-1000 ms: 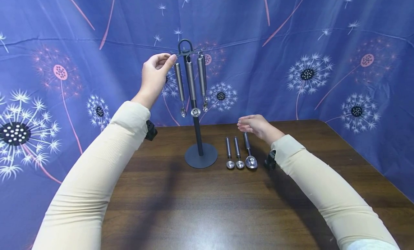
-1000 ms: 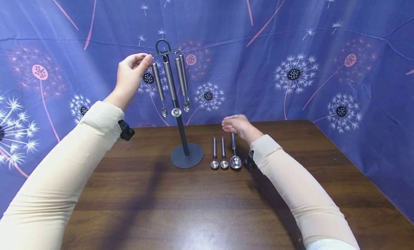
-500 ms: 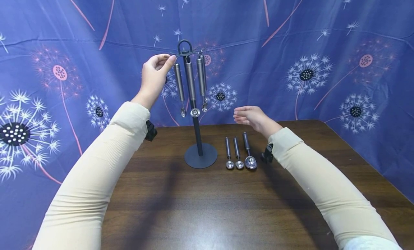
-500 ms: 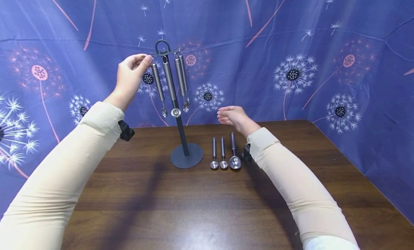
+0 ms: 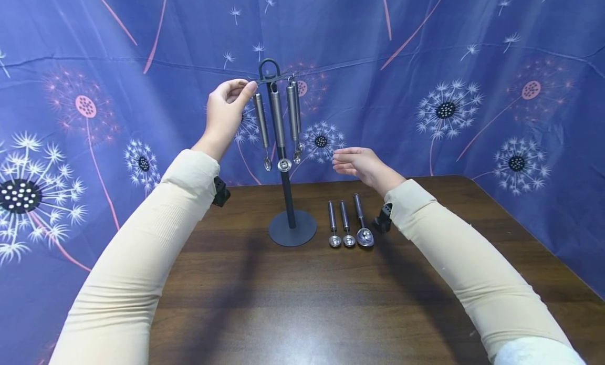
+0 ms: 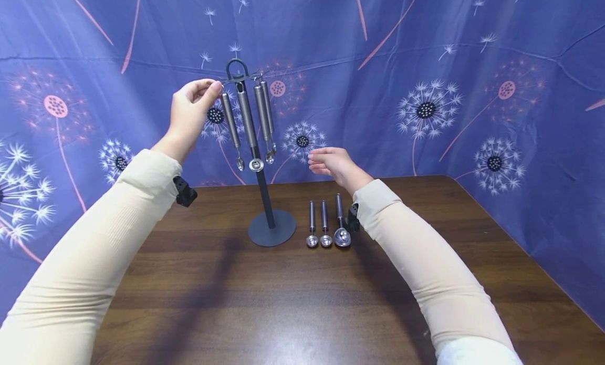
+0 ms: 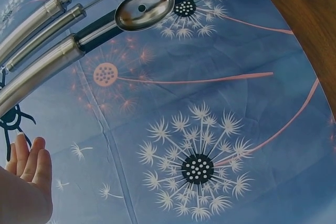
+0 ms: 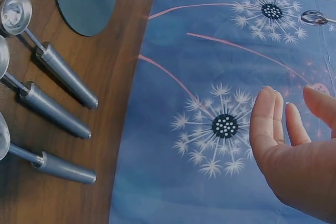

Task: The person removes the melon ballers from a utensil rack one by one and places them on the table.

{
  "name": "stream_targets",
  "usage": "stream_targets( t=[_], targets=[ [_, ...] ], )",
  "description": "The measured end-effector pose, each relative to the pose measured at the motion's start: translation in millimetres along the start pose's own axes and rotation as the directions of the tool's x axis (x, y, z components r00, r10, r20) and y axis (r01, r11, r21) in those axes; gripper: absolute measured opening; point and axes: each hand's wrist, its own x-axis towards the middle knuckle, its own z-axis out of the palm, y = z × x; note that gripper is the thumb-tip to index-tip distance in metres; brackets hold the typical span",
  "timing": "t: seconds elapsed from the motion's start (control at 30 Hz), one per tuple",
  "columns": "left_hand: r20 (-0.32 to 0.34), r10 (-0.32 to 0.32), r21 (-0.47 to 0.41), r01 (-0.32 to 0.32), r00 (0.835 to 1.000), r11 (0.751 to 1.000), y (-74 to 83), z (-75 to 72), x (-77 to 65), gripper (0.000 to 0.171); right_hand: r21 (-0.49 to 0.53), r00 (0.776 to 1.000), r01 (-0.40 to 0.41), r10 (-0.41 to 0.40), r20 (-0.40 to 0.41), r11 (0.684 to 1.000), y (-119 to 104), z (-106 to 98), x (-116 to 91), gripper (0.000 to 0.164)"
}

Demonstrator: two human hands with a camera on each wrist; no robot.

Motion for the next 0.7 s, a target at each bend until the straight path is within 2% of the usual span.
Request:
stream_targets(
  t=[0.27, 0.53, 0.7],
  targets=[
    [-0.005, 0.003, 0.021, -0.003, 1.000, 1.000, 0.3, -0.3, 0.7, 0.043, 0.019, 1.000, 0.028, -0.028, -0.003, 0.999, -13, 1, 0, 0.043],
    [0.000, 0.005, 0.026, -0.005, 1.000, 1.000, -1.2, 0.5, 1.1, 0.042, 0.006, 0.992, 0.101, -0.102, 0.077, 0.995, -26, 8, -1, 0.046],
    [-0.005, 0.001, 0.022, -0.001, 1.000, 1.000, -2.6, 0.0, 1.2, 0.042, 0.034, 0.983, 0.152, -0.154, 0.095, 0.988, -35, 18, 1, 0.046]
  ],
)
